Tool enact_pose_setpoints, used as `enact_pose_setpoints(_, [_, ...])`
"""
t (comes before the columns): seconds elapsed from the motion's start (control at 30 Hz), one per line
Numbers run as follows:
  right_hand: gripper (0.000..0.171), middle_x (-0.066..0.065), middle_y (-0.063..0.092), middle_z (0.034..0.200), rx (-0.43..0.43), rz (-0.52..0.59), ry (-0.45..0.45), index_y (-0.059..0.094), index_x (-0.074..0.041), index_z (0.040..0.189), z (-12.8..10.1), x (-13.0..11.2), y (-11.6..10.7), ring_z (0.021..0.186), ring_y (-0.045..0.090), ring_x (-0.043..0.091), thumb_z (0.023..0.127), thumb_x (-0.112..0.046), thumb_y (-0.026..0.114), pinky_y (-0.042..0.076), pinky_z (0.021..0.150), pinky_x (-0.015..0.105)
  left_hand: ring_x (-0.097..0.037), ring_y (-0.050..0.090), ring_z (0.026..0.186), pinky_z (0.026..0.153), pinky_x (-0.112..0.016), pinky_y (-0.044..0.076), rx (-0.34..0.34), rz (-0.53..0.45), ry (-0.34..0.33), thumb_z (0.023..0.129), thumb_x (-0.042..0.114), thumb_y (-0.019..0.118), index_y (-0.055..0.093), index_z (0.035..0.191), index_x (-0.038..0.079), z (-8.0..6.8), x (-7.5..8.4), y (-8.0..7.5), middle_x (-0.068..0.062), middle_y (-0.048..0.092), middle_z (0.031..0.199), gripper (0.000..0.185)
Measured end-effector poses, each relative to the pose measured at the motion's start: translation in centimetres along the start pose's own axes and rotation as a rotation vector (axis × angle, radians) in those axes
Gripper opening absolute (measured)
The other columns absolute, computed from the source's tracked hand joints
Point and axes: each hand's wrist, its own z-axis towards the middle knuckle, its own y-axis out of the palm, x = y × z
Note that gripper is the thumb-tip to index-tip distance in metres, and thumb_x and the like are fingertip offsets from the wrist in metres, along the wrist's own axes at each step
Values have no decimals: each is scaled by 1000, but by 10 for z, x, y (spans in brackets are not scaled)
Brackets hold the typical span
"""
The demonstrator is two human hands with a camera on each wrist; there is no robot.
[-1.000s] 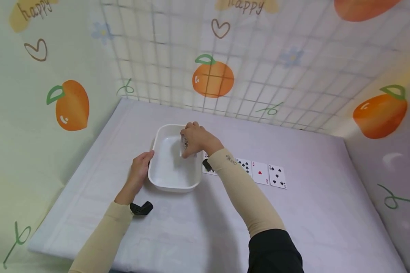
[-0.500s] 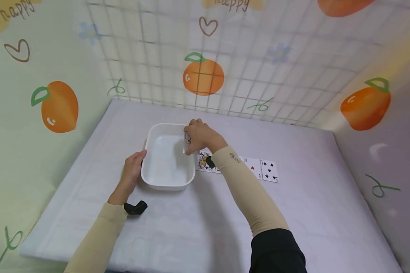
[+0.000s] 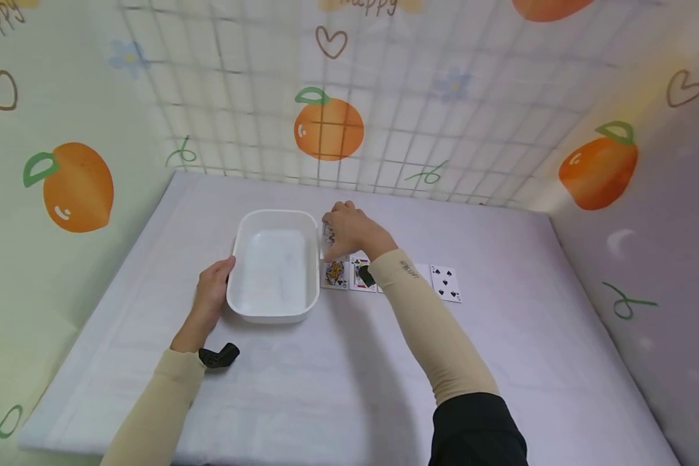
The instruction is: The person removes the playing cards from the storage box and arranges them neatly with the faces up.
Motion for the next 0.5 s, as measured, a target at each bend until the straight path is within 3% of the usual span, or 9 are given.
enact_pose_setpoints(0.5, [85, 16, 46, 139, -10, 30, 81, 55, -7, 138, -31, 32, 6, 128, 37, 36, 65, -38, 85, 38, 104, 54, -31, 51, 121, 105, -49, 38, -6, 12, -28, 101, 50, 46, 55, 137, 3, -5, 2, 0, -16, 58, 133, 60])
